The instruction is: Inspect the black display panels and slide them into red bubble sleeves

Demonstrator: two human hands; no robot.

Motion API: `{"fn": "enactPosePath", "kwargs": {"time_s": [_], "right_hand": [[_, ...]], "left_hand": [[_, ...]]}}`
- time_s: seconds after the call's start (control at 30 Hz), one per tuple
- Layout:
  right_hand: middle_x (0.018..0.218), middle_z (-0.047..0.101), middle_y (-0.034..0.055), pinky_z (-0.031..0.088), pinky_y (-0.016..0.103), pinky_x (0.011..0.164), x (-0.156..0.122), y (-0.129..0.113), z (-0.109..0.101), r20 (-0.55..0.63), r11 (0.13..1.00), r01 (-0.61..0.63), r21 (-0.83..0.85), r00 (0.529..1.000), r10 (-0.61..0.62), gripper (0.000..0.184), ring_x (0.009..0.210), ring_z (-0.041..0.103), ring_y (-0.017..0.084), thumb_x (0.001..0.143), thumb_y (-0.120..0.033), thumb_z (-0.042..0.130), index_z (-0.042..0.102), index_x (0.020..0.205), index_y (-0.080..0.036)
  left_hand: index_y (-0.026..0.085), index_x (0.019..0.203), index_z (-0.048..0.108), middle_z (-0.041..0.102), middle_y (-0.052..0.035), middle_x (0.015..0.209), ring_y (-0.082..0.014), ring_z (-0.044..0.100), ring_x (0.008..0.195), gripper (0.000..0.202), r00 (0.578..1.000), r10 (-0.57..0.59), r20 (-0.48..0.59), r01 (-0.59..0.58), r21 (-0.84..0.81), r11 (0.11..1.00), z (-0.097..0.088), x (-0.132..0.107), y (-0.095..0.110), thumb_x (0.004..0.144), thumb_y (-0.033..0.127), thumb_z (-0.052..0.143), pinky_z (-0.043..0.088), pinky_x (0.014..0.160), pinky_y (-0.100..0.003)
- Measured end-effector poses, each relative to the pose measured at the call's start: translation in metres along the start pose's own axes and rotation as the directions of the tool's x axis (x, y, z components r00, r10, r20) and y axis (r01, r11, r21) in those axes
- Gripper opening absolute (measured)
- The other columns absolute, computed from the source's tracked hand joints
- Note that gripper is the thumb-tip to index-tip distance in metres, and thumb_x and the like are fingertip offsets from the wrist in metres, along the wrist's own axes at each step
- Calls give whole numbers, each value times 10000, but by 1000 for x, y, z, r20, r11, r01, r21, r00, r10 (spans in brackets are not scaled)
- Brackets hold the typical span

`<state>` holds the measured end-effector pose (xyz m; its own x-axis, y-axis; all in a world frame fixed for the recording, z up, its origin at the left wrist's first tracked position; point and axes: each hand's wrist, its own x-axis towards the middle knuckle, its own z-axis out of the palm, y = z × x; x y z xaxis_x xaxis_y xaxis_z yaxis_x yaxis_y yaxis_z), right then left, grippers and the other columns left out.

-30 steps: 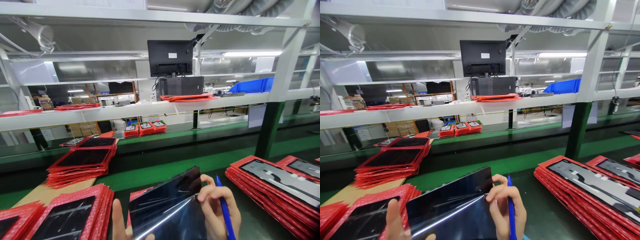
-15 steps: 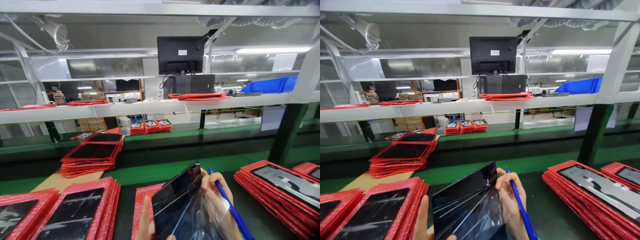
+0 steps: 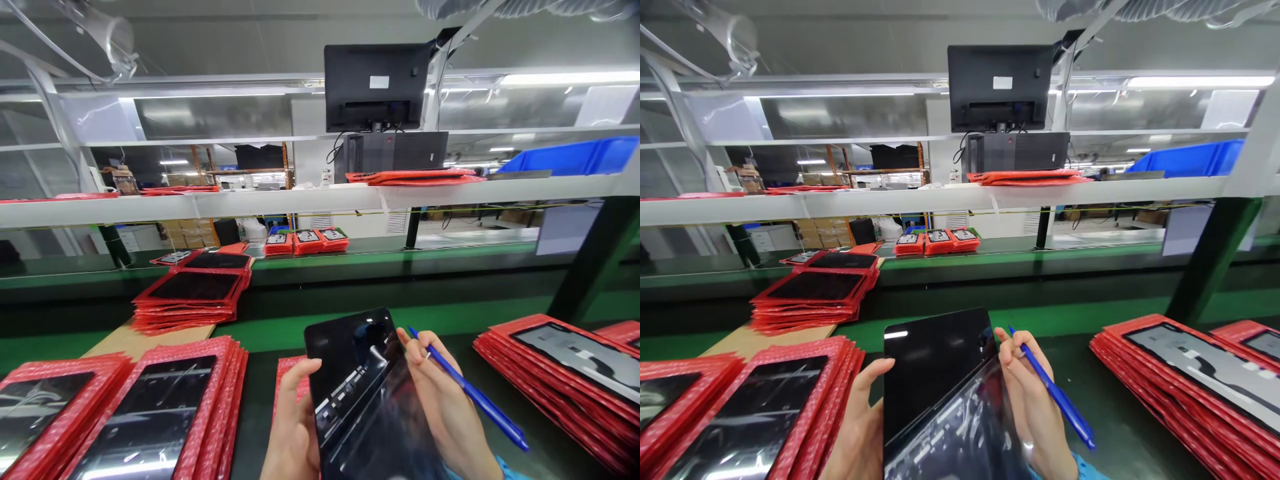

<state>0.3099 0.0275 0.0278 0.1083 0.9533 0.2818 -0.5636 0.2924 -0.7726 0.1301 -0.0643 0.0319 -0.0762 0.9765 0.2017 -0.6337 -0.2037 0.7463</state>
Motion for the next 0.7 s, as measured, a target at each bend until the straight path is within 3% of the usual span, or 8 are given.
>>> {"fn": "enactPosePath", "kwargs": {"time_s": [0.1, 0.23, 0.43, 0.57, 0.7], "right_hand": [[633, 545, -49, 228, 418, 1156, 1, -3, 0, -79, 993, -89, 74, 992, 95, 328, 1068, 563, 207, 540, -273, 860, 555, 659, -252], [735, 657, -29, 375, 391, 1069, 4, -7, 0, -241, 948, -223, 226, 930, 276, 424, 1049, 604, 223, 434, -184, 855, 572, 742, -254], [578, 557, -104, 498, 284, 932, 13, 2, -5, -115, 904, -256, 343, 944, 310, 381, 859, 667, 143, 499, -100, 765, 511, 746, -242], [564, 509, -120, 541, 214, 857, 18, 8, -6, -112, 892, -291, 346, 931, 347, 421, 803, 666, 110, 433, -73, 749, 498, 734, -227], [554, 519, -104, 572, 174, 757, 20, 9, -6, -133, 908, -296, 296, 929, 347, 394, 790, 678, 116, 431, -84, 751, 513, 712, -223]], "left_hand": [[286, 1167, 589, 706, -66, 876, -263, 681, 831, 504, 1000, -10, -27, 9, -26, 1000, 3, 5, 2, 722, 504, 685, 534, 762, -375], [289, 1176, 562, 703, -44, 839, -237, 683, 784, 471, 995, 4, -100, -8, -42, 999, 8, 10, 6, 744, 429, 686, 533, 745, -351], [310, 1277, 480, 710, -35, 896, -251, 678, 918, 498, 983, -103, -149, 89, -99, 991, 18, 8, 15, 804, 355, 629, 487, 893, -395], [335, 1308, 443, 710, -15, 957, -204, 664, 969, 452, 982, -144, -119, 127, -140, 982, 17, 9, 16, 874, 316, 566, 436, 965, -356], [378, 1411, 302, 702, -12, 1039, -200, 654, 1014, 597, 989, -134, -70, 121, -167, 979, 9, 14, 11, 879, 306, 566, 412, 1000, -374]]}}
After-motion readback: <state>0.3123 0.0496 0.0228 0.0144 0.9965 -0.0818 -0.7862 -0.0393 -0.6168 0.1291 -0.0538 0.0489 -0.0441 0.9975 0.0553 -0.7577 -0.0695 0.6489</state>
